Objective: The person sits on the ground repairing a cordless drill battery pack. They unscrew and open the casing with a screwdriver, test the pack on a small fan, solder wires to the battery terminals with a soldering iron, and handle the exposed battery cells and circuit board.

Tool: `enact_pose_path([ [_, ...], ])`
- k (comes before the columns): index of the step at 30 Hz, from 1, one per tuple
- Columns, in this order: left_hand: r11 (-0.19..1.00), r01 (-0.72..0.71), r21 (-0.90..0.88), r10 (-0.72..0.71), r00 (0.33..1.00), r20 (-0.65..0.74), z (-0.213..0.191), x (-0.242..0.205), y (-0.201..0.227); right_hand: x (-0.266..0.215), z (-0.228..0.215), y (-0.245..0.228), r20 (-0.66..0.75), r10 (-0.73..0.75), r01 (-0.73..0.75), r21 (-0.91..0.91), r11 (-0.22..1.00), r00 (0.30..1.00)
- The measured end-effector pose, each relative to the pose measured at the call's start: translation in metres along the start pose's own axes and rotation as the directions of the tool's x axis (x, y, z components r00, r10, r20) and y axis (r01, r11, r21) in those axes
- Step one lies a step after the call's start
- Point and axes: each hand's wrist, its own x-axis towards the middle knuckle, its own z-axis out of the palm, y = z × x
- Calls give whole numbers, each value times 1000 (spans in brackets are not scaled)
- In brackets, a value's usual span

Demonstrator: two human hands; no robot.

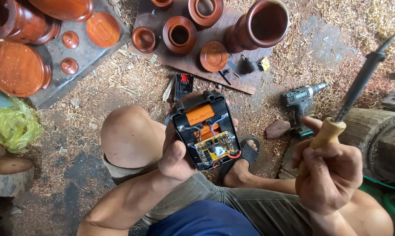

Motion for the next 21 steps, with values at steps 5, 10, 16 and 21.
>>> enact_pose_path([
  [5,1000,23,15,-23,1000,-6,2,0,2,-3,-11,3,20,24,-24,30,999,1000],
  [10,999,38,-3,-38,999,-7,3,1,2,3,4,-16,58,87,-89,30,996,994],
  [16,998,47,-36,-47,999,-16,3,2,3,-2,-15,-3,73,162,-160,-37,987,984],
  [21,999,24,-21,-25,999,-43,5,3,5,7,-14,-7,53,165,-164,-21,986,985],
])
